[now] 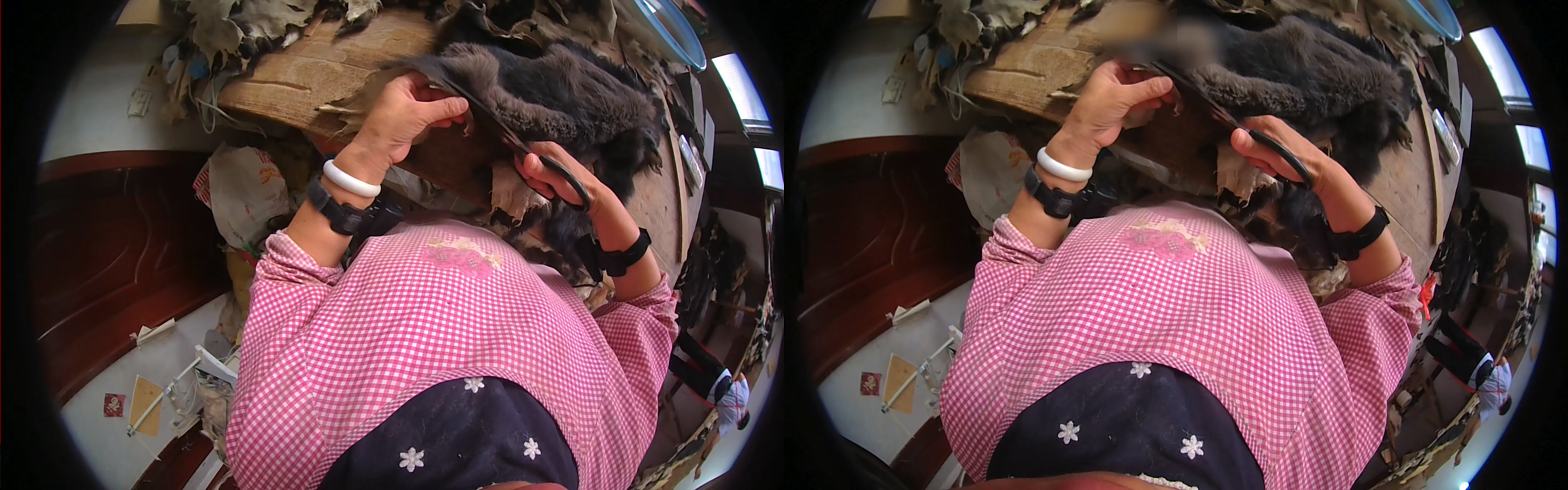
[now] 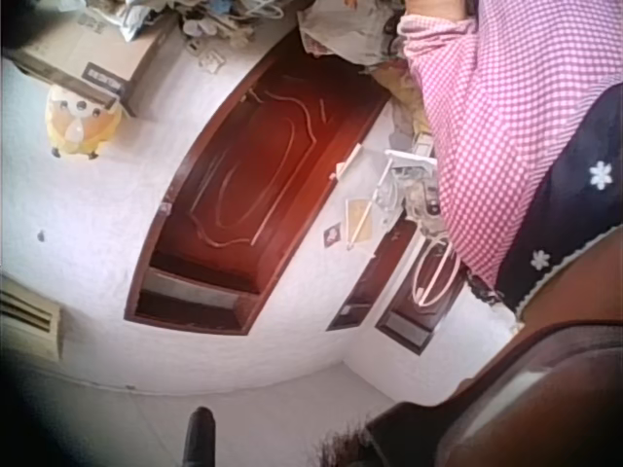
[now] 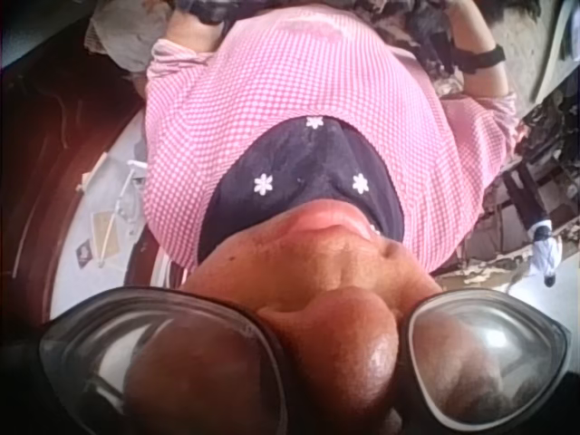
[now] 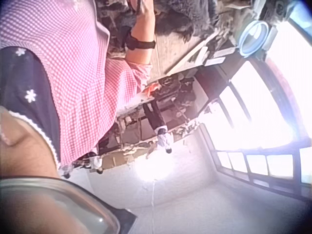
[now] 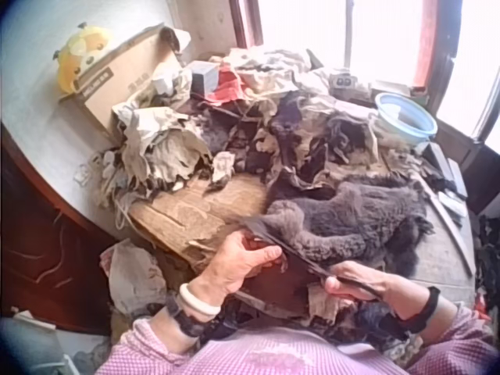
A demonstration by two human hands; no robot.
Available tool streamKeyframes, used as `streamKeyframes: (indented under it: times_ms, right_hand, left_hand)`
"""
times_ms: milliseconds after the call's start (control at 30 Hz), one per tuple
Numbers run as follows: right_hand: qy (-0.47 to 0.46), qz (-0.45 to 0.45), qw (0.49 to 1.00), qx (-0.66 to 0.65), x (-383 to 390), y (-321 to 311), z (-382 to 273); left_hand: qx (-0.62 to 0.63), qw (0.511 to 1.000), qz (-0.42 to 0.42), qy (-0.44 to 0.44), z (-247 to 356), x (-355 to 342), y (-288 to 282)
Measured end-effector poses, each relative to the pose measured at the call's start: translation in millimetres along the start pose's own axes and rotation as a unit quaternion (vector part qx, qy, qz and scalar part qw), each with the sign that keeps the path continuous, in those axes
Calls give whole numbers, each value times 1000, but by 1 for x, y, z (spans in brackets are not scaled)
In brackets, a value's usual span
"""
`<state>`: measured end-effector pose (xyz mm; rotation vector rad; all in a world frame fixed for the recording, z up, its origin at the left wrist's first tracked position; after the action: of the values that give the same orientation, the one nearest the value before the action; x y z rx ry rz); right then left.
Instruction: Trimming the edges of animal fur pelts using scissors on a wooden workbench
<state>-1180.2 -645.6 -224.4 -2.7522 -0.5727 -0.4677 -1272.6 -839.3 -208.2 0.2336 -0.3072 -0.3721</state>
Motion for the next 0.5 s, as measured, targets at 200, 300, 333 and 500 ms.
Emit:
streamKeyframes:
  times_ms: [200, 300, 333, 500]
  right_hand:
    - [0, 19, 999, 36, 1, -2, -4]
    - [2, -1, 1000, 20, 1, -4, -6]
    - [6, -25, 1000, -6, 1, -3, -5]
    - [-49, -56, 995, -63, -8, 6, -24]
  left_hand:
    - [-27, 1000, 4, -13, -3, -2, -3]
    - [-9, 1000, -28, -4, -6, -3, -6]
    - [-9, 1000, -28, -4, -4, -2, -5]
    - [71, 992, -78, -66, -6, -2, 3]
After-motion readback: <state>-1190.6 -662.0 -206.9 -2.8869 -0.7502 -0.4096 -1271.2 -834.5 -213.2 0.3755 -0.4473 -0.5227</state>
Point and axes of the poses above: each hand's wrist, its own x-axis away from the middle knuckle, its own y-axis out of the palm, z = x × y, the point moved 6 cm from there along -x, towards the middle knuckle, and after that the axes turned 8 degrees about z, right-handed, at the moved point
